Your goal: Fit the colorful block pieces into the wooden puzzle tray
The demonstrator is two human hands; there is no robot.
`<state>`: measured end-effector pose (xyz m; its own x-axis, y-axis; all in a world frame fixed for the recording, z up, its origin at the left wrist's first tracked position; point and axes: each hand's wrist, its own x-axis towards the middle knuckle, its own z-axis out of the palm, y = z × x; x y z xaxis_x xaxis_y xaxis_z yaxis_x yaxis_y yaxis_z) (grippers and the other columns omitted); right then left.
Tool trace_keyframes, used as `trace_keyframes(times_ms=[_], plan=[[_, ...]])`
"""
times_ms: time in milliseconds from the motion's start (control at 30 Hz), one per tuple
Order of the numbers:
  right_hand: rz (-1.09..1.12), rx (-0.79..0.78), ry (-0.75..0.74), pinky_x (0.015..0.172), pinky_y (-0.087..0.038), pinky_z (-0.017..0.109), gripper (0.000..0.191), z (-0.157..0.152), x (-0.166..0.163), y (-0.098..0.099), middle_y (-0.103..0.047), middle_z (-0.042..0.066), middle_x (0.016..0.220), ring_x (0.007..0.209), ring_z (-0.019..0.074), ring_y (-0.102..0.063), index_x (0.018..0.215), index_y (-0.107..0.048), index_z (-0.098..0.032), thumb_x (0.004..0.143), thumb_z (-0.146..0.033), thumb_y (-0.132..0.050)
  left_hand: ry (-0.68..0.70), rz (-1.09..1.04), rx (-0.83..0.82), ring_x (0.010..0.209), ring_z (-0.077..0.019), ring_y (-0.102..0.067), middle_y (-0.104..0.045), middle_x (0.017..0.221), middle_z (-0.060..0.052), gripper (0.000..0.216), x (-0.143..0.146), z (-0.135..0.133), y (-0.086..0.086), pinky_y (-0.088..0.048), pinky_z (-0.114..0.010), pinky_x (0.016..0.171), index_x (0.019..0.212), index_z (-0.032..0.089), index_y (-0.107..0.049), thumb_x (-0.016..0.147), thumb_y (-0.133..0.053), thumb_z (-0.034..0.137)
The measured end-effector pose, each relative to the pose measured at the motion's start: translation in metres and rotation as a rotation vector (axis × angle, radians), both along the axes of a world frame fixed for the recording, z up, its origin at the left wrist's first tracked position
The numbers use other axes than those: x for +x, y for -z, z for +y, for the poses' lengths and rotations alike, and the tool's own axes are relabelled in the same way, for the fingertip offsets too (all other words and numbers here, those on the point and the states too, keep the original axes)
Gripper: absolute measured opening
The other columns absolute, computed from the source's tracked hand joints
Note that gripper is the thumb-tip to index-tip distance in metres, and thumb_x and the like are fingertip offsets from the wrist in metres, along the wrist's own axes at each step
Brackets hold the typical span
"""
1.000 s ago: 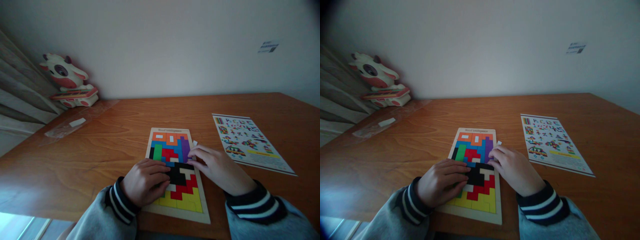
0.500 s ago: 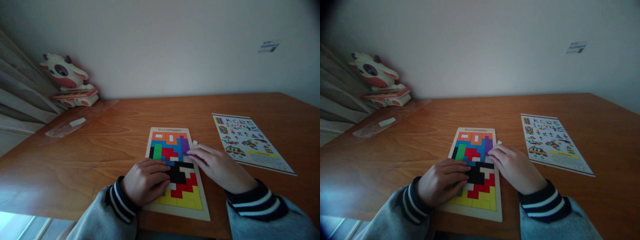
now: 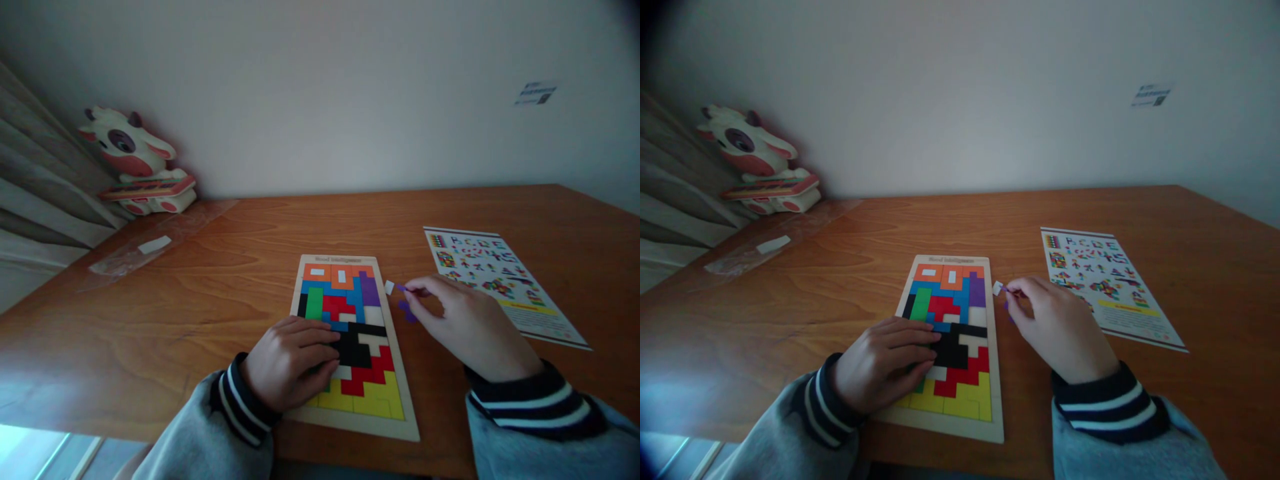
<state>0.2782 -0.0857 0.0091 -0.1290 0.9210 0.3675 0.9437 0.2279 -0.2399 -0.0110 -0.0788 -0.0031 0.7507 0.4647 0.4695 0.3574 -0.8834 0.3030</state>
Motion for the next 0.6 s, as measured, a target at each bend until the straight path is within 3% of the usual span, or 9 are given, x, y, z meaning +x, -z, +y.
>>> trace_keyframes(times_ms=[100, 233, 333, 467, 600], plan=[[-0.085, -0.056, 0.075, 0.07, -0.052, 0.042, 0.014, 0.002, 0.016, 0.005, -0.071, 0.008, 0.091, 0.079, 0.0272, -0.068, 0.087, -0.063, -0.021, 0.089, -0.027, -0.05, 0.0, 0.003, 0.0, 0.098, -0.0204, -0.069, -0.074, 0.104, -0.006, 0.012, 0.0, 0.0, 0.001, -0.058, -0.036, 0.082, 0.092, 0.018, -0.071, 0.087, -0.06, 0.019], [-0.099, -0.158, 0.028, 0.076, -0.051, 0.045, 0.014, 0.002, 0.02, 0.01, -0.069, 0.008, 0.093, 0.083, 0.0269, -0.066, 0.09, -0.064, -0.02, 0.089, -0.024, -0.051, 0.001, -0.004, 0.008, 0.097, -0.0206, -0.07, -0.074, 0.103, -0.006, 0.012, 0.001, 0.001, 0.0, -0.058, -0.036, 0.08, 0.092, 0.018, -0.071, 0.087, -0.06, 0.019], [-0.019, -0.155, -0.045, 0.078, -0.051, 0.043, 0.012, -0.002, 0.008, 0.007, -0.067, 0.006, 0.096, 0.085, 0.024, -0.064, 0.095, -0.064, -0.02, 0.09, -0.025, -0.054, 0.006, -0.007, 0.007, 0.097, -0.0208, -0.069, -0.074, 0.102, -0.007, 0.013, 0.001, 0.001, -0.001, -0.058, -0.036, 0.081, 0.092, 0.017, -0.071, 0.087, -0.059, 0.018], [0.133, -0.24, -0.248, 0.072, -0.051, 0.033, 0.009, -0.007, -0.017, 0.004, -0.064, 0.003, 0.089, 0.079, 0.0175, -0.063, 0.089, -0.066, -0.023, 0.089, -0.029, -0.06, 0.008, -0.007, -0.001, 0.098, -0.0202, -0.069, -0.074, 0.103, -0.007, 0.013, 0.001, 0.001, 0.0, -0.057, -0.035, 0.083, 0.093, 0.018, -0.071, 0.087, -0.059, 0.018], [0.157, -0.305, -0.227, 0.064, -0.049, 0.03, 0.005, -0.007, -0.031, 0.008, -0.061, 0.002, 0.081, 0.07, 0.0158, -0.06, 0.082, -0.065, -0.021, 0.084, -0.026, -0.067, 0.0, -0.006, -0.004, 0.098, -0.0206, -0.069, -0.074, 0.103, -0.007, 0.012, 0.001, 0.001, 0.001, -0.057, -0.036, 0.083, 0.093, 0.018, -0.071, 0.087, -0.06, 0.018]])
